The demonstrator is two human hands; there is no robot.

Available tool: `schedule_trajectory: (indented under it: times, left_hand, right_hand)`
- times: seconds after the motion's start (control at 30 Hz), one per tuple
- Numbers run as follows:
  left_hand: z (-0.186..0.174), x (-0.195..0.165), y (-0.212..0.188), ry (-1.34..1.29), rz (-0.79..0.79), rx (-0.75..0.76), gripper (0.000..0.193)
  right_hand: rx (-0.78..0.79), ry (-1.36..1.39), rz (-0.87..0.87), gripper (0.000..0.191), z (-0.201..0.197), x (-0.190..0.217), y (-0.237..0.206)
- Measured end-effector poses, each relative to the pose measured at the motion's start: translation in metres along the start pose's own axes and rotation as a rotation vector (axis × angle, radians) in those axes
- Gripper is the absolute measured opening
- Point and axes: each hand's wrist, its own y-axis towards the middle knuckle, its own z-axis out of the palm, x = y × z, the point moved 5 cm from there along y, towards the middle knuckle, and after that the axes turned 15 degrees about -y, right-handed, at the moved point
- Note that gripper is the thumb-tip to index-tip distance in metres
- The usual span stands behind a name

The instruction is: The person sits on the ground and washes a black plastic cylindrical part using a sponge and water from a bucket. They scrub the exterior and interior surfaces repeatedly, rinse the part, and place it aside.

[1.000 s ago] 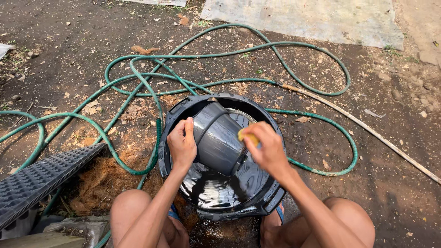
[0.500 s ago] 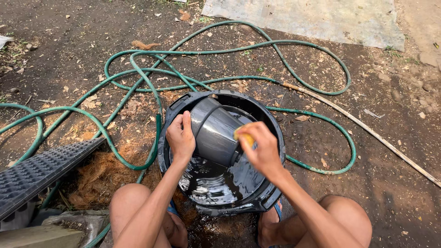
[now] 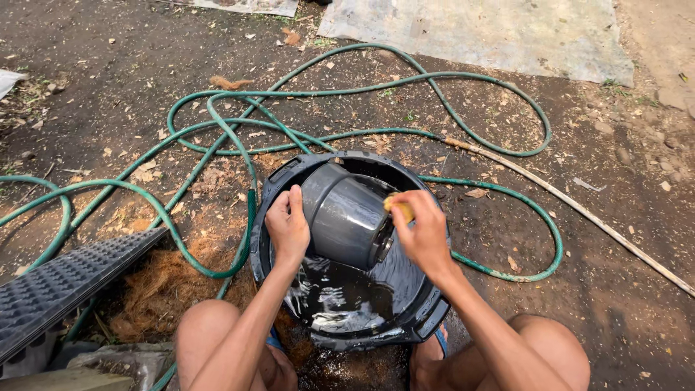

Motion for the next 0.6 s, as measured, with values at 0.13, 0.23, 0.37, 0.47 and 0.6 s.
schedule_trajectory:
  times: [0.13, 0.23, 0.37, 0.47, 0.6]
  left_hand:
    - [-0.007, 0.003, -0.004, 0.119, -0.074, -0.025, 0.053]
    - [-0.011, 0.001, -0.004, 0.149, 0.006, -0.023, 0.053]
    - [-0.014, 0.003, -0.004, 0.202, -0.018, -0.038, 0.053]
    - [-0.014, 0.004, -0.005, 0.241, -0.024, -0.049, 0.053]
    - [-0.012, 0.002, -0.005, 0.218, 0.112, -0.019, 0.048]
  right_hand:
    - [0.017, -0.020, -0.188, 0.015, -0.001, 0.024, -0.014]
    - [0.038, 0.008, -0.244, 0.017, -0.003, 0.035, -0.013]
    - [0.087, 0.059, -0.247, 0.015, 0.001, 0.042, -0.012]
    - [0.181, 0.046, -0.314, 0.013, 0.019, 0.038, -0.023]
    - [0.442, 0.454, 0.103, 0.012, 0.074, -0.023, -0.033]
